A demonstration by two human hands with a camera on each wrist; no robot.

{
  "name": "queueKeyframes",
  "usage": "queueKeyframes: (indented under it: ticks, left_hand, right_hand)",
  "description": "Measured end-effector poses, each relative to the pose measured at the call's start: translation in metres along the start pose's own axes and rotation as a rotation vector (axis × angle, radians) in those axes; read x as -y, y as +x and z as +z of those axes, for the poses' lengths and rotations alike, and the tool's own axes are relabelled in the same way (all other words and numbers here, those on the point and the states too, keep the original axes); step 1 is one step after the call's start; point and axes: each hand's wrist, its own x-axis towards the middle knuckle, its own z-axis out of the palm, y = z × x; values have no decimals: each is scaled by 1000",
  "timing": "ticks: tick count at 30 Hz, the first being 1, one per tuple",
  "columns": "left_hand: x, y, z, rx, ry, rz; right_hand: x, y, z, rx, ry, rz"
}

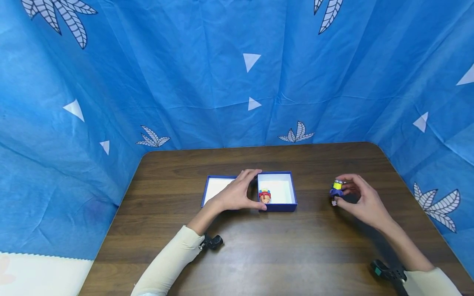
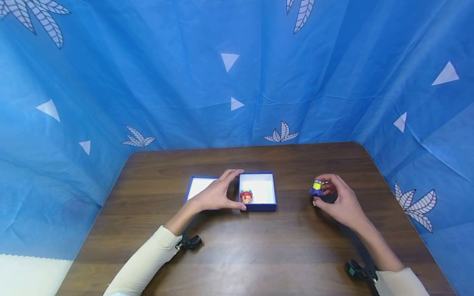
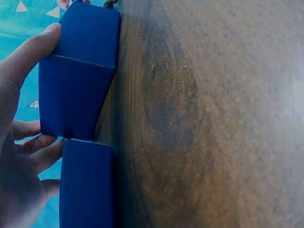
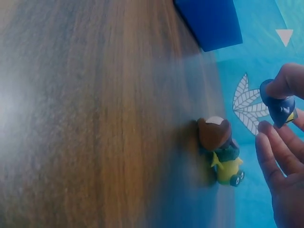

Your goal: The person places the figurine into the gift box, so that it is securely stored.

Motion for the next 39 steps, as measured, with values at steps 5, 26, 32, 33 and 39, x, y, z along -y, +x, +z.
queueKeyframes:
  ticks: [5,26,32,33,39]
  left_hand:
    - [0,0,0,1,3,0]
    - [-1,1,-2,12,-7,4]
    - [0,0,-1,5,-11,1]
    - [0,0,-1,3,-9,1]
    - [1,0,0,-3,-5,6]
  right_hand:
    - [2,4,1,15,-38,17]
    - [19,24,22,103,-70,62]
    - [22,29,31,104,-69,57]
    - [23,29,33,109,-66,53]
    - [30,35,42,148,-42,50]
